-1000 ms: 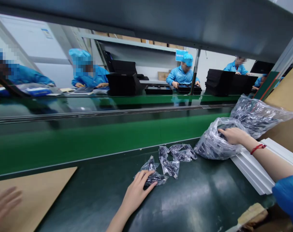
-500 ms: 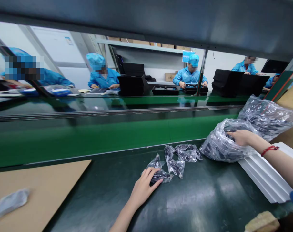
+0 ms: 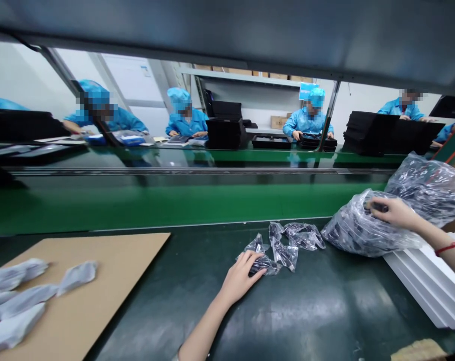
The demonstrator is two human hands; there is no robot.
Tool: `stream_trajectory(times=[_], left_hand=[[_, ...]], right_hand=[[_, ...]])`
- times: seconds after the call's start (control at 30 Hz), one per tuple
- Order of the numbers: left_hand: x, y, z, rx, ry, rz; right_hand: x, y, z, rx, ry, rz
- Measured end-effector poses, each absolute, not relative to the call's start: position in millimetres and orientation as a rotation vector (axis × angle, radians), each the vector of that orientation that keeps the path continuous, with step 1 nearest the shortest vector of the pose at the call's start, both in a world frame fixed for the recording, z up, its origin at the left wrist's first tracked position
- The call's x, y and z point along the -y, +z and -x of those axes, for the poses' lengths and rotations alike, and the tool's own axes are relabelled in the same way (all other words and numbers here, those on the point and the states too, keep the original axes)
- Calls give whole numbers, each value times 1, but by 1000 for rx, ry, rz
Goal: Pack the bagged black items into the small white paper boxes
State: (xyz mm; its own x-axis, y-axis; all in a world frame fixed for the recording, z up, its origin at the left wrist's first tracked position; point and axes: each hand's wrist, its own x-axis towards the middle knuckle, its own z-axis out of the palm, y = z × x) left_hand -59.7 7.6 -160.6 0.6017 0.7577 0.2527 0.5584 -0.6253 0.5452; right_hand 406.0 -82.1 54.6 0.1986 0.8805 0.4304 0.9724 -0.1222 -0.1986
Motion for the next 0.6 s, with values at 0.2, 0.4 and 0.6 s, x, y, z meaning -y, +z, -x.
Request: stream_trajectory(times=[0.2,0.4,0.6], left_hand=[[-8,-161,59,-1041,673,-2429],[-6,-157,59,-1040,672,-2445],[-4,-155,58,-1054,651,-2458]], right_hand=[[76,136,-356,1628,-393,1671],[45,49,-260,1797,-235,1531],[48,-104,-204,1874,-103,1675]])
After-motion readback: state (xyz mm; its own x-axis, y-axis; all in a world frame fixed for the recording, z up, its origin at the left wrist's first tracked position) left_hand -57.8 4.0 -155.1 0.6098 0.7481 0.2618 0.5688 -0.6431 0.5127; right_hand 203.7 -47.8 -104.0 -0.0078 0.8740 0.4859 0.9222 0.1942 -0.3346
